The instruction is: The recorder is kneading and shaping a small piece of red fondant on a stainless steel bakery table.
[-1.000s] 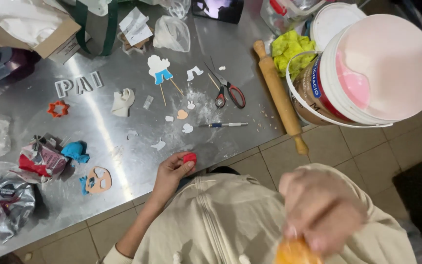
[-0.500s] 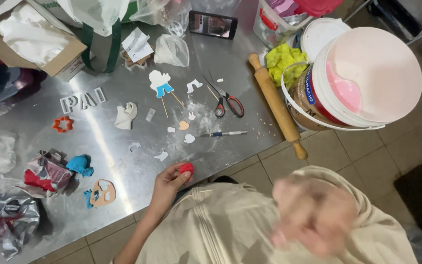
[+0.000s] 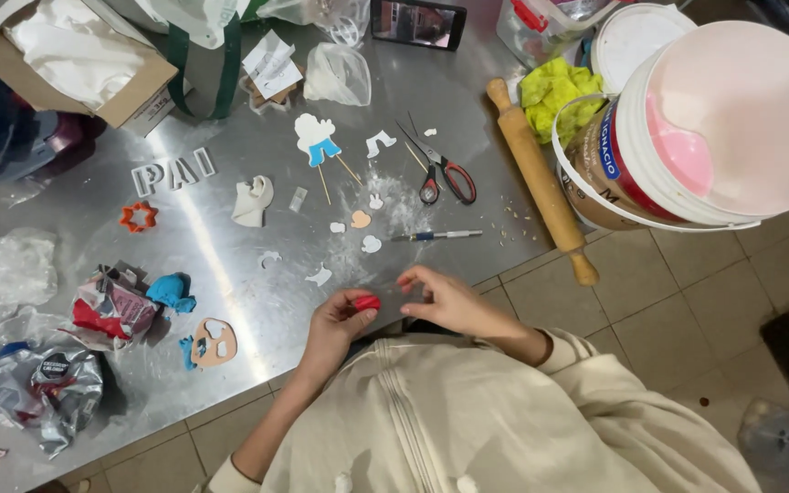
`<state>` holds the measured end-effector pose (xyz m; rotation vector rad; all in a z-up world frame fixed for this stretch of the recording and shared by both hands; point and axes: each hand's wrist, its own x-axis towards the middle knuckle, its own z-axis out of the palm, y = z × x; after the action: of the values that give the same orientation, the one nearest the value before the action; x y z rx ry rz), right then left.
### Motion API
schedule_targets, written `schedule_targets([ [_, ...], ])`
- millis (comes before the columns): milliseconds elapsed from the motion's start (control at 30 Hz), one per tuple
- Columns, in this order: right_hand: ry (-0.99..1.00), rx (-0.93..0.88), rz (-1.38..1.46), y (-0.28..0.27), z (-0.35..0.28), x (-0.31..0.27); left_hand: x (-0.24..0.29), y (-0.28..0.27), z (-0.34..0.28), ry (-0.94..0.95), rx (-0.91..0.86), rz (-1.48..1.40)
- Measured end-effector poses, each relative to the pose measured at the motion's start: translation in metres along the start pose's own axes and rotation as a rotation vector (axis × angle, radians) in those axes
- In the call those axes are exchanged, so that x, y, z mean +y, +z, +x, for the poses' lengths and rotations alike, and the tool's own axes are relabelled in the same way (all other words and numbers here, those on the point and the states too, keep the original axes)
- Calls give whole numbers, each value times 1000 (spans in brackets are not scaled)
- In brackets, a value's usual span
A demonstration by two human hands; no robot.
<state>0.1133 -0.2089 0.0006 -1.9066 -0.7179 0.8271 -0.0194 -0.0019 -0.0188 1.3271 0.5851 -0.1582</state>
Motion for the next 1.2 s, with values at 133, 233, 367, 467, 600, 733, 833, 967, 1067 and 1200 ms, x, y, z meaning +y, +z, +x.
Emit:
schedule_targets([
  [133,71,39,-67,-12,-19,48,0,-6,-1,-1,26,14],
  [233,128,25,150,-8,-34,107,0,-9,1,13,35,21],
  [367,153,53,130,-13,-42,102,-5,-10,7,-8,48,14],
  [467,139,58,23,-20,-43,76,-8,-9,12,29,33,-9],
  [600,136,93,-30,-27,-41,73,-7,-6,9,88,8,-50],
  [733,79,337,-310,-66,-36,43,8,3,0,21,55,17],
  [833,-47,499,-392,-99,-11,46,-5,3,2,21,77,-5],
  [967,-182,586,-427,-118,12,34,1,4,-9,11,108,35],
  [1067,-225,542,-404,-106,14,10,3,1,-17,18,147,18],
  [1200,-197,293,-272,-93,9,-23,8,0,-22,31,193,-12],
])
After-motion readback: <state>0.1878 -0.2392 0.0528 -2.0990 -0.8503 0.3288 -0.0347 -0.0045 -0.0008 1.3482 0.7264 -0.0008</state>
